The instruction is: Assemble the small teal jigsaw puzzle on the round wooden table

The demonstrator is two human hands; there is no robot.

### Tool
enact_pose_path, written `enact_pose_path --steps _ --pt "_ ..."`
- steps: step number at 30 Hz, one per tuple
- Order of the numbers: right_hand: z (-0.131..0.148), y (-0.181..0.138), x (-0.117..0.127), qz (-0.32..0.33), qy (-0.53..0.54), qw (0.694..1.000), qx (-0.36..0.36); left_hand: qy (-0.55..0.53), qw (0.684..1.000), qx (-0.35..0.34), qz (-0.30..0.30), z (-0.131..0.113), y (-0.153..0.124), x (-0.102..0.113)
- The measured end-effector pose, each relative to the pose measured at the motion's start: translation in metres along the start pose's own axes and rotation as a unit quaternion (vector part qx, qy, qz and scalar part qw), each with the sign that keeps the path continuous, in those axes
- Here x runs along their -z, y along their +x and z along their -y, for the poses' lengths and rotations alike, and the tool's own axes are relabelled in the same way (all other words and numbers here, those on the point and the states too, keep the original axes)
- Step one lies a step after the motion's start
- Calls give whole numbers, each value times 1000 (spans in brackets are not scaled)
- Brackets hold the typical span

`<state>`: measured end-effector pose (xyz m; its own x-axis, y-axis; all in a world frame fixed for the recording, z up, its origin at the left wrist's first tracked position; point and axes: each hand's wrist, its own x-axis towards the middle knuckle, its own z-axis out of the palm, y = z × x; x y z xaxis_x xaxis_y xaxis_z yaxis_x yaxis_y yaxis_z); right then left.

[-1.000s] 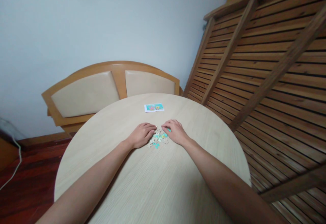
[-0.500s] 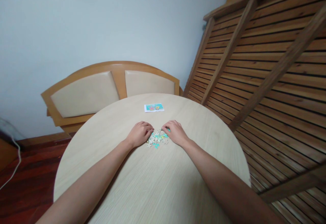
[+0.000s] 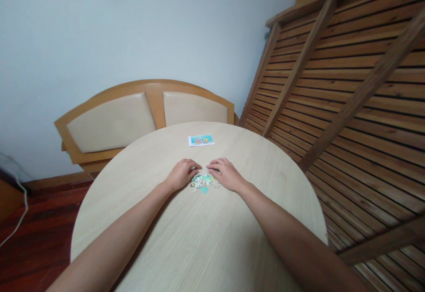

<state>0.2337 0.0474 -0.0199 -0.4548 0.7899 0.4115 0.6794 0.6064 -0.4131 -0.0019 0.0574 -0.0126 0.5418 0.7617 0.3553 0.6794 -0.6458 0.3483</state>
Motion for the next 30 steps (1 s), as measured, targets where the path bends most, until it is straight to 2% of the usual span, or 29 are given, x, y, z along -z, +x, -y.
enact_pose_path --steps 16,26,30 --pt "7 2 5 -16 -45 999 -25 -52 998 33 -34 -8 0 -1" --pt "7 1 6 -32 -56 995 -76 22 1000 -6 -14 -8 -1 1" --pt "3 0 12 -18 -38 998 -56 27 1000 -10 -5 -10 -1 4"
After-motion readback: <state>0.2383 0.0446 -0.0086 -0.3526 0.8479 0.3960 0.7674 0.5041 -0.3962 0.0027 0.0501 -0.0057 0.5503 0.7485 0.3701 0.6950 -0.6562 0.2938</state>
